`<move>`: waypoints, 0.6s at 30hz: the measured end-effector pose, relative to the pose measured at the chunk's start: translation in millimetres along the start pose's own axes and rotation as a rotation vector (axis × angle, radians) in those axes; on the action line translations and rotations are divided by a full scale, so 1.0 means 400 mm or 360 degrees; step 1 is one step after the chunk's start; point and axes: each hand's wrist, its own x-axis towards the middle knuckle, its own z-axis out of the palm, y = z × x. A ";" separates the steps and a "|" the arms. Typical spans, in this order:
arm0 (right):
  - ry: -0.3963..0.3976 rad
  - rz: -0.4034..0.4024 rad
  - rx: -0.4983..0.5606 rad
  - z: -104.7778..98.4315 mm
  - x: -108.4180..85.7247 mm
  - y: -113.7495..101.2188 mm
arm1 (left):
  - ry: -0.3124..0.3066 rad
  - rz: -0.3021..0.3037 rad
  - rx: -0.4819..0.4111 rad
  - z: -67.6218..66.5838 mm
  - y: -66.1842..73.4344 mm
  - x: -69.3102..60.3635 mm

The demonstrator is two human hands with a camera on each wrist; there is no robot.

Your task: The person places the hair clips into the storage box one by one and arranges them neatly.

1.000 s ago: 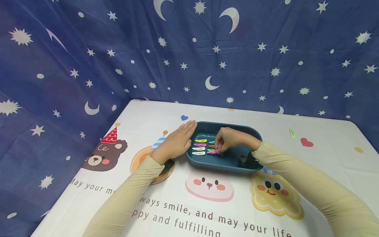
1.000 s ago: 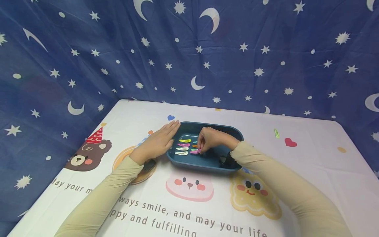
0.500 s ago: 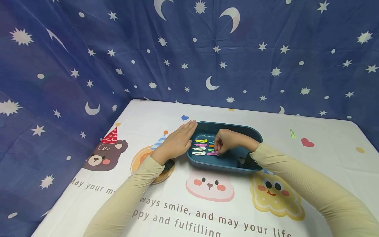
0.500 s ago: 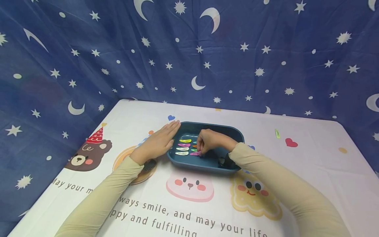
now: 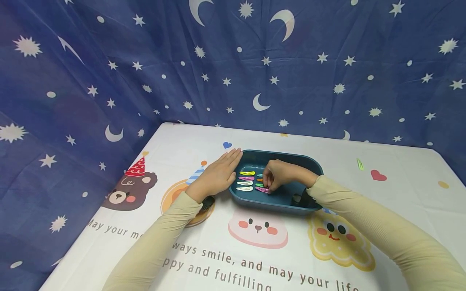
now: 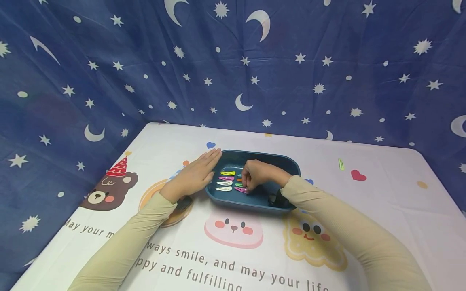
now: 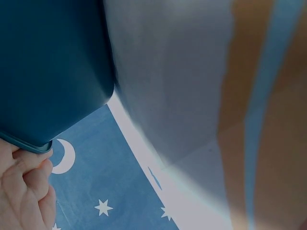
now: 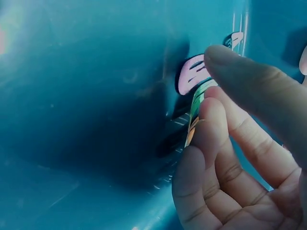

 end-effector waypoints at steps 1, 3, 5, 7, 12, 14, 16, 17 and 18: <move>-0.0003 0.0004 0.0004 -0.001 0.000 -0.001 | 0.0000 -0.0002 -0.0002 -0.001 0.001 0.000; -0.0009 0.0001 0.0013 -0.002 -0.001 0.000 | -0.0001 -0.0001 -0.0004 -0.001 0.001 -0.001; -0.0015 -0.0009 0.0021 -0.004 -0.002 0.001 | -0.0002 -0.0001 -0.0002 -0.002 0.001 -0.001; -0.0023 -0.0025 0.0041 -0.006 -0.003 0.004 | -0.0001 0.0000 0.0000 -0.003 0.001 -0.001; -0.0051 -0.0034 0.0143 -0.011 -0.007 0.016 | 0.0008 0.0006 0.0013 0.000 -0.001 -0.001; -0.0064 -0.0018 0.0194 -0.013 -0.009 0.021 | 0.0007 0.0004 0.0014 0.001 -0.001 0.000; -0.0077 0.0001 0.0242 -0.015 -0.010 0.024 | 0.0005 -0.0002 0.0017 0.002 -0.002 0.001; -0.0085 0.0007 0.0260 -0.016 -0.011 0.025 | 0.0005 -0.0002 0.0017 0.003 -0.002 0.002; -0.0093 0.0019 0.0281 -0.017 -0.011 0.026 | 0.0005 -0.0001 0.0018 0.003 -0.002 0.002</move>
